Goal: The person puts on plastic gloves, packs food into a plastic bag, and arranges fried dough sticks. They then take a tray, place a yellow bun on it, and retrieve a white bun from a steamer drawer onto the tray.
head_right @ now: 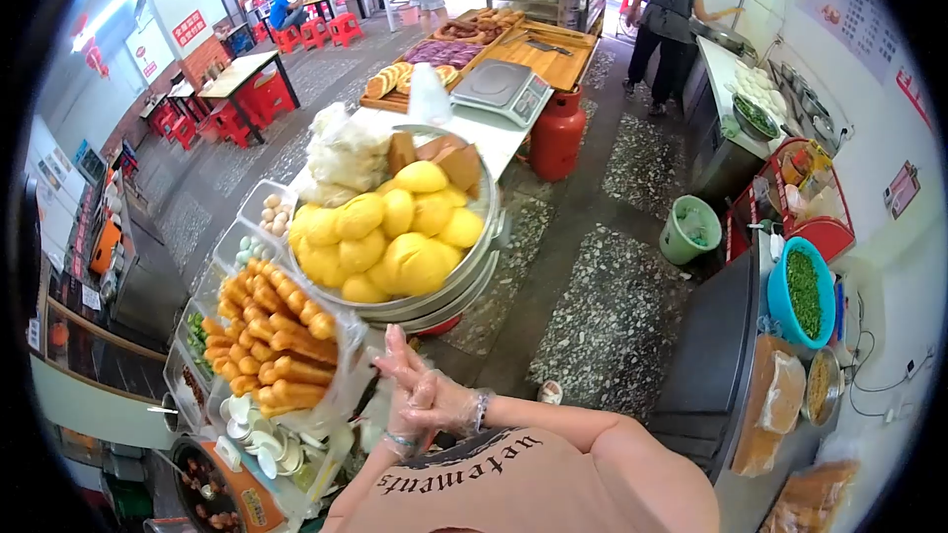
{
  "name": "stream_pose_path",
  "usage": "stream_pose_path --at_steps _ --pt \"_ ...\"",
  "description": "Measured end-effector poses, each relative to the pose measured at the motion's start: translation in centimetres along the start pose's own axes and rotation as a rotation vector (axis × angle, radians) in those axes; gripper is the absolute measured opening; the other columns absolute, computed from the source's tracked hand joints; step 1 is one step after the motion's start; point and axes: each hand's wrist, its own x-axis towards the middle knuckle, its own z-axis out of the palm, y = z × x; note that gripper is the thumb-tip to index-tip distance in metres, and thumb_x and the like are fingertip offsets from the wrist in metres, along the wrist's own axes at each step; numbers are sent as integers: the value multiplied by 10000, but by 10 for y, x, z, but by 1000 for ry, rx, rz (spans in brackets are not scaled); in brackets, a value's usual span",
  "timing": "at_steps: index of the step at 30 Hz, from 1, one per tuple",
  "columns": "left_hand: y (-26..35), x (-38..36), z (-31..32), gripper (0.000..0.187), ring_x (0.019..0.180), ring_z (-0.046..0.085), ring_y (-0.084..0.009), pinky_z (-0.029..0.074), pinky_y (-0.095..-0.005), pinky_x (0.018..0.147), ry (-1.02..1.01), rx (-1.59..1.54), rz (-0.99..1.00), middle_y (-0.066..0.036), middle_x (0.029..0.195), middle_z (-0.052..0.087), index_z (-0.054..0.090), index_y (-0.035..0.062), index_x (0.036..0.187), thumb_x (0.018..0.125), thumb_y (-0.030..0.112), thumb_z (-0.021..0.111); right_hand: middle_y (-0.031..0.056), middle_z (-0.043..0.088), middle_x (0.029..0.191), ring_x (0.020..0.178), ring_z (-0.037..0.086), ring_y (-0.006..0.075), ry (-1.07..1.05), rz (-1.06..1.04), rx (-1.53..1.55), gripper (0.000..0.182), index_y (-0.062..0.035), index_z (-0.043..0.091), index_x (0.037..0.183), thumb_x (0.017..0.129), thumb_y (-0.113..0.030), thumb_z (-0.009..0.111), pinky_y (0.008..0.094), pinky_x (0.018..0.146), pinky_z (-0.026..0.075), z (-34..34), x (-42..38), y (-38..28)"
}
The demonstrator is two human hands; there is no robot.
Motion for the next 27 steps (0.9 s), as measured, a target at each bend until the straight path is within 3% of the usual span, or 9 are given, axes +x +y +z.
stream_pose_path --at_steps 5,9,11,12,13,17,23,26,27 --pt "12 66 122 750 1423 77 -279 126 -442 1134 13 -479 -74 -121 1548 14 17 53 1488 948 333 457 203 29 1540 1434 18 301 179 88 -4 961 -7 50 1472 835 -444 622 396 1143 97 -130 -61 -3" --pt "50 115 190 693 1421 106 -257 159 -441 1119 -11 -421 -122 -96 1551 50 40 68 1492 950 234 440 118 94 1552 1422 131 252 424 254 151 1061 -45 107 1480 761 -614 642 422 1133 163 -222 -95 -6" --pt "51 135 221 660 1417 128 -249 172 -417 1120 -115 -305 -87 -108 1544 91 53 62 1491 946 148 416 126 109 1547 1419 146 257 416 253 103 1043 -41 129 1476 767 -613 636 415 1132 167 -252 -110 -8" --pt "37 142 248 661 1422 106 -225 136 -382 1145 -162 -550 -95 -60 1556 63 1 102 1495 976 177 404 135 124 1542 1415 161 263 417 235 59 1024 -37 151 1472 772 -611 630 409 1132 172 -265 -115 -6" --pt "33 150 265 657 1421 108 -218 139 -366 1144 -212 -598 -132 -68 1555 69 -3 104 1495 977 155 398 183 201 1513 1417 156 311 415 154 18 848 -24 241 1442 855 -557 543 420 1127 180 -273 -121 1" --pt "35 186 310 632 1408 144 -219 164 -332 1134 -388 -647 -234 -108 1534 129 65 48 1485 983 167 431 197 231 1495 1398 190 345 514 225 -107 812 -17 269 1428 856 -515 561 425 1131 166 -316 -144 16" --pt "14 267 373 649 1416 92 -204 120 -295 1138 -561 -856 -487 -81 1541 98 29 67 1490 990 176 428 171 199 1515 1415 144 296 596 332 -24 896 -15 252 1437 806 -526 631 403 1139 124 -402 -149 55" --pt "-10 323 402 654 1418 77 -196 125 -289 1135 -630 -791 -402 -89 1541 96 31 67 1490 984 166 433 164 145 1534 1428 78 267 651 355 71 954 -9 206 1454 781 -497 674 380 1140 90 -451 -134 83" --pt "-10 347 408 677 1357 235 -201 204 -294 1112 -614 -742 -382 -102 1511 164 69 59 1486 963 181 481 174 172 1521 1414 129 284 680 351 20 905 -6 215 1448 799 -453 660 388 1134 132 -468 -126 92"
